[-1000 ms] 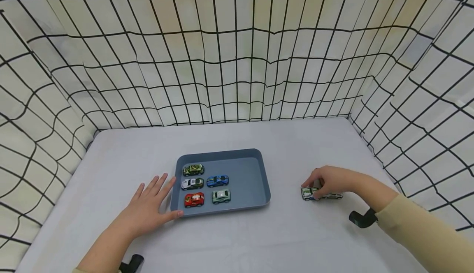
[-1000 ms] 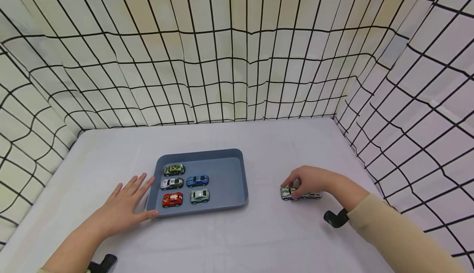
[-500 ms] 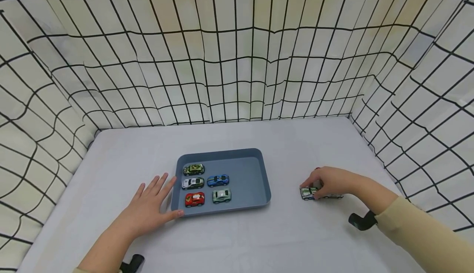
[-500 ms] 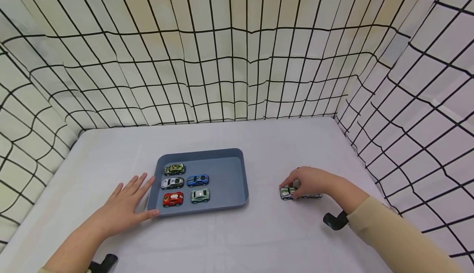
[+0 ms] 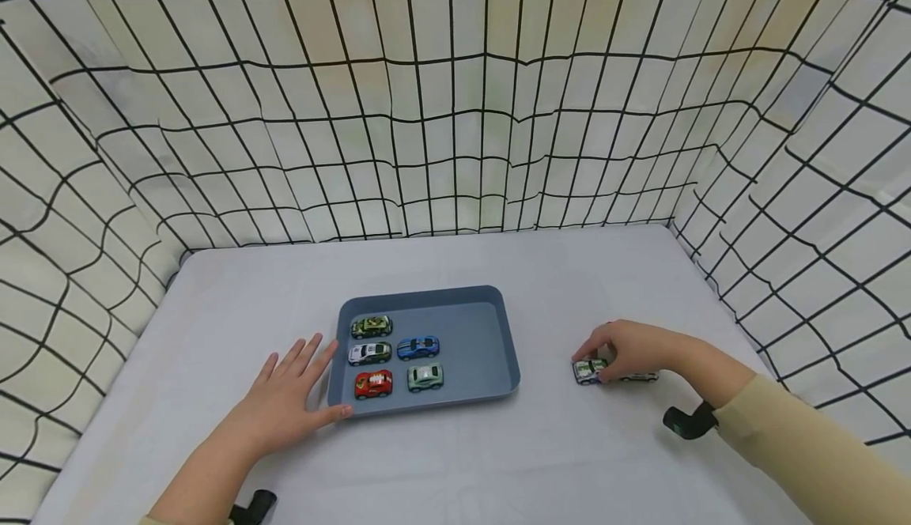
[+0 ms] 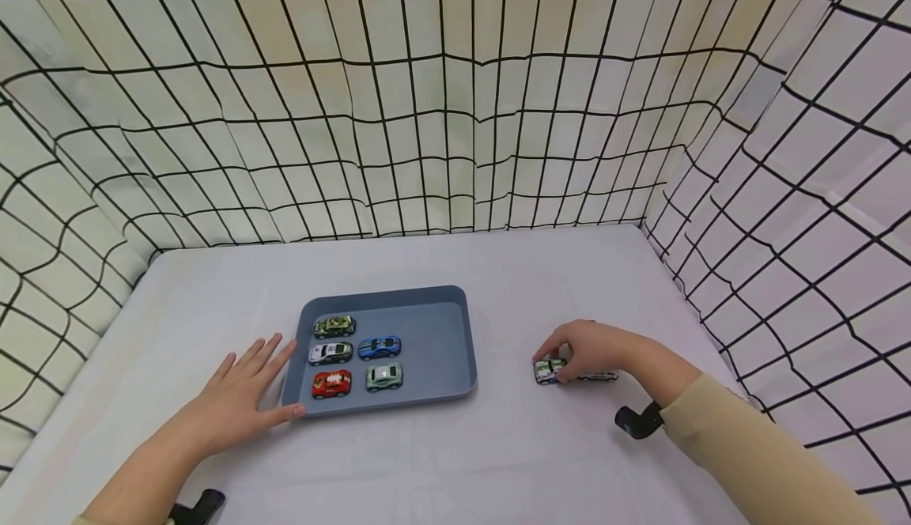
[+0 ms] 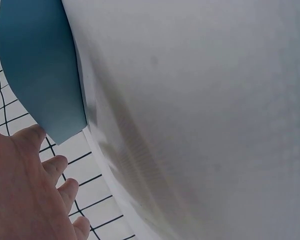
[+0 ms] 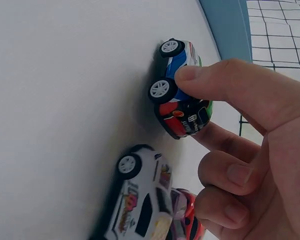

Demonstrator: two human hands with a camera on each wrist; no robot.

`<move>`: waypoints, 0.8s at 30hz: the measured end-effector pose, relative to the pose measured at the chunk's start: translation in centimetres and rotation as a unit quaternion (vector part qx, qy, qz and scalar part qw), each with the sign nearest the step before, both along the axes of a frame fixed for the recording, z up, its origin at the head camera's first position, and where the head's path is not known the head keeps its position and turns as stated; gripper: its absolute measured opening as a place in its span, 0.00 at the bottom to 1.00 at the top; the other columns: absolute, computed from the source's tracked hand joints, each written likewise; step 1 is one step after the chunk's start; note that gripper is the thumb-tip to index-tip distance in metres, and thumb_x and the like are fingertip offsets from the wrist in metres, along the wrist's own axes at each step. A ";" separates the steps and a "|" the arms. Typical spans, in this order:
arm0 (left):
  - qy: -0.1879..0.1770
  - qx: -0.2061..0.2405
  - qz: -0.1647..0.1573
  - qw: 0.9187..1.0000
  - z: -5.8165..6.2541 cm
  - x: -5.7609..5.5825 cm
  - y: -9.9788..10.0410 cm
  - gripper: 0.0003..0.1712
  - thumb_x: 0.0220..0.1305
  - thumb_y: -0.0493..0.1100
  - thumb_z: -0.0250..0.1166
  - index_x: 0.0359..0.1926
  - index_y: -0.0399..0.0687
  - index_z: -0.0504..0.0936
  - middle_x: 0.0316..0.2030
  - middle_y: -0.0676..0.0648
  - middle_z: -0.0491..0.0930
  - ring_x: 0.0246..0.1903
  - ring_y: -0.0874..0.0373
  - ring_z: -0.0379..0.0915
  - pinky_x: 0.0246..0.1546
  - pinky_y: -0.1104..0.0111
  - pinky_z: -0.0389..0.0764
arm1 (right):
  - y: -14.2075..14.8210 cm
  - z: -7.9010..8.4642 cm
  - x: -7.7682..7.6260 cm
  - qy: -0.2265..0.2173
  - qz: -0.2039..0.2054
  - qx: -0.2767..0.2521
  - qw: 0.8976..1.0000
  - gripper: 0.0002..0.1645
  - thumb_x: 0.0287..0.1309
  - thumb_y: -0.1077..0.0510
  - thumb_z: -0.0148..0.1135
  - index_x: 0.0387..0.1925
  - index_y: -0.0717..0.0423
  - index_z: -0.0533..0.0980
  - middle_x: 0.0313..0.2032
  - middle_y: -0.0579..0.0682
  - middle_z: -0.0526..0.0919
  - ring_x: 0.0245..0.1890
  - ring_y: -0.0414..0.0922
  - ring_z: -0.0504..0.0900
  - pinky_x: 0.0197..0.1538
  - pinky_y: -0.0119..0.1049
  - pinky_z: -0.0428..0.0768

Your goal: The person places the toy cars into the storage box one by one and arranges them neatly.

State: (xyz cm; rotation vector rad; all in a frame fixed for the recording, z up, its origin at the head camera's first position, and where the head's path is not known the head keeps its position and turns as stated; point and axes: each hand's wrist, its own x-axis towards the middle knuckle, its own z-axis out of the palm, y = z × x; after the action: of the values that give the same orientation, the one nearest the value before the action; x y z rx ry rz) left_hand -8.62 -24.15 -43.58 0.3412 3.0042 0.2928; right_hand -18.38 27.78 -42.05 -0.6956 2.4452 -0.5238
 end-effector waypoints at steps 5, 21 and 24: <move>0.001 0.004 -0.002 1.000 0.0 0.0 0.0 0.64 0.50 0.81 0.60 0.76 0.45 0.57 0.75 0.34 0.52 0.73 0.33 0.44 0.69 0.34 0.44 | -0.3 0.6 -0.4 0.003 0.011 -0.011 1.000 0.23 0.53 0.57 0.73 0.51 0.34 0.83 0.41 0.36 0.79 0.32 0.41 0.73 0.35 0.35 0.75; -0.001 0.009 -0.004 1.000 -0.1 0.0 -0.3 0.64 0.51 0.82 0.58 0.76 0.45 0.57 0.75 0.35 0.52 0.73 0.34 0.44 0.69 0.35 0.44 | -2.7 2.2 -2.8 0.020 0.021 -0.058 0.998 0.24 0.55 0.54 0.72 0.55 0.38 0.82 0.44 0.39 0.80 0.28 0.42 0.73 0.28 0.34 0.75; 0.000 0.009 -0.004 1.000 -0.2 0.0 -0.4 0.64 0.51 0.82 0.57 0.77 0.46 0.56 0.75 0.35 0.51 0.74 0.34 0.44 0.69 0.35 0.43 | -3.5 2.5 -3.2 0.028 0.026 -0.065 0.997 0.24 0.55 0.54 0.73 0.55 0.37 0.82 0.44 0.39 0.80 0.27 0.42 0.72 0.28 0.34 0.74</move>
State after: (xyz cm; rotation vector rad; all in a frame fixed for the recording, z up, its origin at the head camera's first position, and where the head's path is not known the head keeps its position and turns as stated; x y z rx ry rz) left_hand -8.64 -24.51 -43.76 0.3533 3.0012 0.3184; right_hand -21.59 24.24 -39.53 -0.8351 2.4531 -0.6570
